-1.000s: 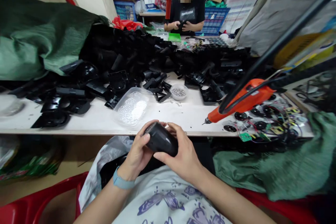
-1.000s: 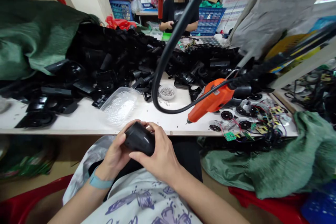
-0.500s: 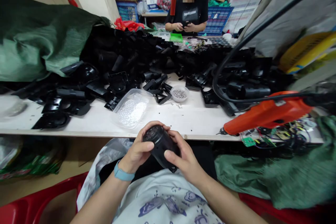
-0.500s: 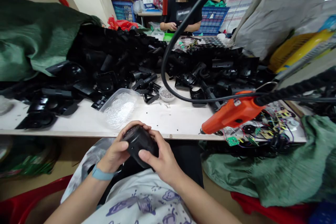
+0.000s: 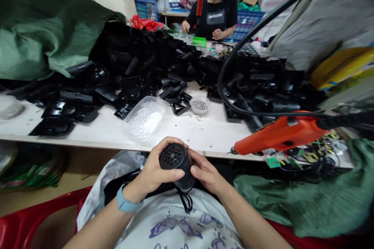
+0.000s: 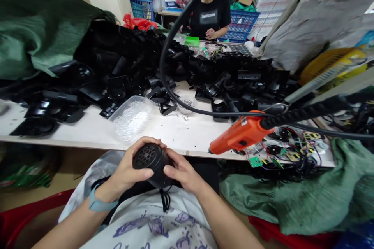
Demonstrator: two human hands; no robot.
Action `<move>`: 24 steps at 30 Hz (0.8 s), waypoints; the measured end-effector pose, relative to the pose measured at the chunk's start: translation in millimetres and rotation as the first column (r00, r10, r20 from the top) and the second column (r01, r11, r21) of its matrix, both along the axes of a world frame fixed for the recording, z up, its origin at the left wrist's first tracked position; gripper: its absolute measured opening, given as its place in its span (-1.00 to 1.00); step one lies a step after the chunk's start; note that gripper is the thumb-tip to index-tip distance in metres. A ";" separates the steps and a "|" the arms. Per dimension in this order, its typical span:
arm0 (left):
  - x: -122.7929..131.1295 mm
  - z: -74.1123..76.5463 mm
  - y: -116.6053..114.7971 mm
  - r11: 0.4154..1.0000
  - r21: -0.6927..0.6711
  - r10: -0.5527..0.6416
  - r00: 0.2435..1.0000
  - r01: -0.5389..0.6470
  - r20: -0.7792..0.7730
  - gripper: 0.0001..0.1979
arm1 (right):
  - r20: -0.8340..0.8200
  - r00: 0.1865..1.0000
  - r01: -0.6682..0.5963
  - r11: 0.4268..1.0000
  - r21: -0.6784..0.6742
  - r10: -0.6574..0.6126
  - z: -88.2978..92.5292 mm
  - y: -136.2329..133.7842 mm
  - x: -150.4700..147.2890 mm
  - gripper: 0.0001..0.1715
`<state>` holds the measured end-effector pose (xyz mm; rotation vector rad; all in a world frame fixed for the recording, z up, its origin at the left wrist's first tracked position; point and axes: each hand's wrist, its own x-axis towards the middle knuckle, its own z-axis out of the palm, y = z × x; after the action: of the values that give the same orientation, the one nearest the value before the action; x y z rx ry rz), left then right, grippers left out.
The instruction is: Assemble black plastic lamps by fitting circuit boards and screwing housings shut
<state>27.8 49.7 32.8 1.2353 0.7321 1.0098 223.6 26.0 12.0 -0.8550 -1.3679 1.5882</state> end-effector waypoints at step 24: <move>12.3 3.3 3.7 0.974 -0.225 0.025 0.999 -0.032 -0.032 -0.64 | 0.313 0.935 0.153 0.986 0.060 -0.164 3.3 -11.8 -16.6 -0.19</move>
<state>40.1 53.4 36.1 1.0465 0.8651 0.9062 207.0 14.2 15.3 -1.2084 -1.5011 1.3389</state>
